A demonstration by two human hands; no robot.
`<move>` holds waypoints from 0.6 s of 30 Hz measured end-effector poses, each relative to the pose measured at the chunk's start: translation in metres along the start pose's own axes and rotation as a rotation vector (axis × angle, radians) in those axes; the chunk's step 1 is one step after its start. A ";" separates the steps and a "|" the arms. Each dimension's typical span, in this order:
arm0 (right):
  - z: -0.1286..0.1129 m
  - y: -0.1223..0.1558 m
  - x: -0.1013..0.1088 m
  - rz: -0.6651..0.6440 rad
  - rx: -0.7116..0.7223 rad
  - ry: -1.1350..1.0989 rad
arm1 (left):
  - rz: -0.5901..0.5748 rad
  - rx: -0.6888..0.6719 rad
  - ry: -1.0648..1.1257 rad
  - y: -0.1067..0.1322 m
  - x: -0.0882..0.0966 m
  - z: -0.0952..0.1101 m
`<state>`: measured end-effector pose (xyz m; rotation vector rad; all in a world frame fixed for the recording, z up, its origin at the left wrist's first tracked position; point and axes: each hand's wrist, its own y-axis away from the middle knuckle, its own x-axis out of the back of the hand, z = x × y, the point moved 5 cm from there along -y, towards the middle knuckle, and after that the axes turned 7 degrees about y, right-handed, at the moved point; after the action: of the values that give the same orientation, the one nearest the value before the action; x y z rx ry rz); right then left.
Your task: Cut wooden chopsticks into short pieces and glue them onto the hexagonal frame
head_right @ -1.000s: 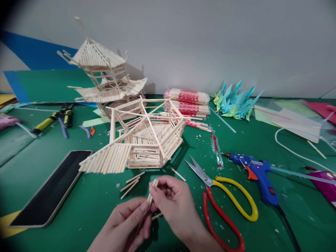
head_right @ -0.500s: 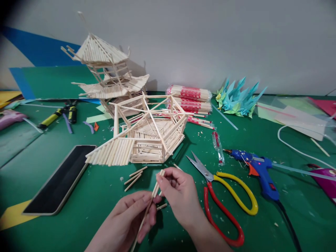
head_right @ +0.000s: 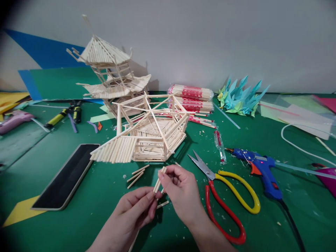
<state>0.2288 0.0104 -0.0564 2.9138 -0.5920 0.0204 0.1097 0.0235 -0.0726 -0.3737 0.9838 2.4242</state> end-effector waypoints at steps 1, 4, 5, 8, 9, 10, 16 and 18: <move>0.000 0.000 0.000 0.000 0.002 0.004 | 0.003 -0.009 -0.010 0.000 0.000 0.000; 0.000 -0.001 -0.001 -0.004 0.009 0.022 | 0.008 -0.054 -0.041 0.000 -0.001 0.003; 0.000 -0.001 -0.001 -0.005 0.012 0.031 | 0.009 -0.068 -0.052 0.001 -0.002 0.003; 0.000 -0.001 -0.001 -0.002 0.025 0.078 | 0.019 -0.088 -0.072 0.001 -0.002 0.004; 0.000 -0.001 -0.001 0.001 0.034 0.101 | 0.027 -0.087 -0.071 0.002 0.000 0.004; 0.000 -0.002 0.000 0.008 0.045 0.129 | 0.034 -0.087 -0.068 0.003 0.001 0.004; -0.008 -0.003 0.002 0.026 0.207 0.444 | 0.136 -0.171 -0.044 0.024 0.020 0.011; -0.009 -0.003 -0.010 -0.024 0.285 0.602 | 0.160 -0.186 -0.020 0.032 0.028 0.014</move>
<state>0.2213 0.0181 -0.0489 2.9338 -0.4707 1.0102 0.0683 0.0234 -0.0566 -0.3452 0.8087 2.6686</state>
